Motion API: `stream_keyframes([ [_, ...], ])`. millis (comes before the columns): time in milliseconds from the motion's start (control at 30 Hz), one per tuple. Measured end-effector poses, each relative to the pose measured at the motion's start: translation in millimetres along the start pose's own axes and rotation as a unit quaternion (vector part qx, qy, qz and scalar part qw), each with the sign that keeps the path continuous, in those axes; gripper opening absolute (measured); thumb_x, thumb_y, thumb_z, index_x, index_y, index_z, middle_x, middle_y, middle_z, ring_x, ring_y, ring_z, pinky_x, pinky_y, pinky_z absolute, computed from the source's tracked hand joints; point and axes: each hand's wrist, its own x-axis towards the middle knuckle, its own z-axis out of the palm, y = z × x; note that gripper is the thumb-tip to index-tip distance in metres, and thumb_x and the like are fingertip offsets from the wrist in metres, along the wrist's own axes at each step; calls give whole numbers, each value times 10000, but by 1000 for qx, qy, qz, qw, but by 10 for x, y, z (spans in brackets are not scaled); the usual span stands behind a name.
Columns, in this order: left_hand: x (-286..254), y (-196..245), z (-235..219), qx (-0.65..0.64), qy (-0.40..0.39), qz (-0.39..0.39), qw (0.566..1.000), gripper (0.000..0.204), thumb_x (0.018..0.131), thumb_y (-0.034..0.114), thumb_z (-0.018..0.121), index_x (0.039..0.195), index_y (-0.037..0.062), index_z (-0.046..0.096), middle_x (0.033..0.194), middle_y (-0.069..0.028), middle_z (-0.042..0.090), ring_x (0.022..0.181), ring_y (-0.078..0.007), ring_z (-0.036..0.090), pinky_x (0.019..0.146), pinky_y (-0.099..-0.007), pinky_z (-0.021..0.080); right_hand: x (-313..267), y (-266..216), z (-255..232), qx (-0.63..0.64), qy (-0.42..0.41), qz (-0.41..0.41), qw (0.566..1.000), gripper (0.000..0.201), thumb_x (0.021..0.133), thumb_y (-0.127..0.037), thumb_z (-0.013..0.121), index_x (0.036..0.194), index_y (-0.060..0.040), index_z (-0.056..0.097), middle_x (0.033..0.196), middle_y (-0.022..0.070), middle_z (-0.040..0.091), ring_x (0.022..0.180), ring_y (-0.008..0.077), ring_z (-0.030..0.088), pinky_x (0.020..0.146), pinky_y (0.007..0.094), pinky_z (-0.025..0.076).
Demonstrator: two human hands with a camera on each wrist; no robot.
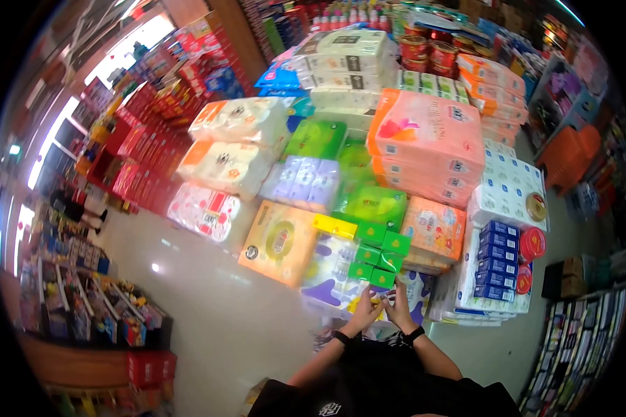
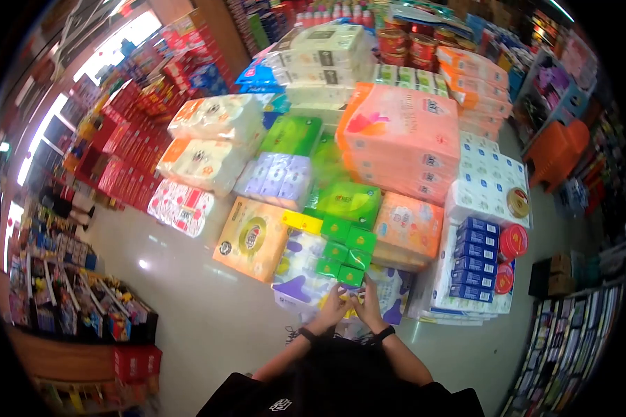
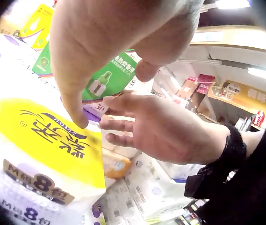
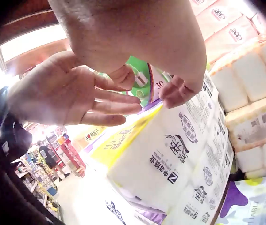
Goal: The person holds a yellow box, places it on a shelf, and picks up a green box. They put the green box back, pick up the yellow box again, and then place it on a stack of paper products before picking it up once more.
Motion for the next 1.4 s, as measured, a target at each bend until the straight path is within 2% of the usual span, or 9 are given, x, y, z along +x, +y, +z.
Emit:
stream_keyframes([
  [33, -24, 37, 10, -56, 23, -59, 996, 751, 898, 235, 654, 1427, -64, 212, 1372, -243, 405, 1201, -348, 522, 839, -366, 528, 13, 18, -17, 1, 8, -15, 1000, 776, 852, -259, 646, 1462, -7, 236, 1294, 208, 426, 966, 271, 539, 778, 338, 481],
  [167, -27, 239, 18, -23, 103, -25, 994, 773, 899, 245, 659, 1439, -58, 196, 1408, -245, 378, 1249, -360, 487, 857, -368, 523, 67, 82, 1, -13, 2, -46, 999, 791, 861, -285, 651, 1465, 0, 227, 1259, 198, 440, 911, 246, 547, 748, 328, 483],
  [367, 51, 178, -26, 2, 77, 15, 997, 741, 928, 259, 630, 1443, -49, 195, 1355, -261, 442, 1275, -355, 468, 892, -373, 524, 104, 129, -26, 14, -2, 17, 1000, 728, 807, -178, 717, 1392, 14, 328, 1150, 180, 461, 848, 208, 537, 698, 315, 480],
  [667, -197, 221, -162, 29, 1, -45, 999, 695, 912, 277, 652, 1418, -13, 273, 1265, -228, 520, 1128, -327, 593, 860, -382, 525, -39, -62, -67, -140, -12, -86, 986, 675, 747, -77, 746, 1320, 8, 398, 1126, 193, 468, 965, 308, 527, 760, 367, 502],
  [700, -246, 203, -188, 52, 2, -26, 998, 702, 895, 257, 670, 1420, 3, 279, 1259, -228, 517, 1113, -333, 605, 859, -384, 530, -103, -119, -49, -80, -41, 2, 996, 657, 738, -60, 738, 1299, 18, 405, 1119, 211, 458, 1025, 362, 495, 850, 406, 464],
  [800, -385, 111, -319, 100, -41, -5, 994, 706, 882, 256, 684, 1412, 4, 292, 1256, -226, 516, 1105, -344, 611, 851, -391, 536, -294, -198, 23, -135, -57, -13, 989, 627, 747, -72, 736, 1276, 25, 413, 1111, 208, 458, 1028, 358, 497, 846, 415, 463],
  [867, -470, 35, -453, 65, -60, -22, 996, 724, 863, 275, 697, 1410, -2, 314, 1193, -263, 530, 1077, -364, 599, 899, -414, 499, -398, -189, 121, -178, -58, -62, 980, 607, 767, -112, 740, 1261, 28, 416, 1112, 196, 466, 997, 309, 529, 776, 387, 491],
  [1133, -953, 142, -1358, 65, -107, 11, 992, 604, 906, 388, 619, 1315, -14, 429, 1154, -259, 537, 1015, -371, 570, 891, -426, 462, -646, -764, 697, -92, -186, 62, 976, 527, 800, -159, 727, 1236, 5, 479, 1095, 179, 561, 874, 261, 595, 710, 344, 504],
  [1400, -1804, 240, -2454, 148, 46, 15, 988, 541, 960, 412, 521, 1278, -23, 478, 1229, -245, 522, 1070, -346, 557, 917, -417, 452, -597, -1222, 1873, -56, -283, 39, 957, 611, 803, -180, 757, 1296, 4, 446, 1124, 150, 597, 951, 231, 621, 794, 346, 510],
])
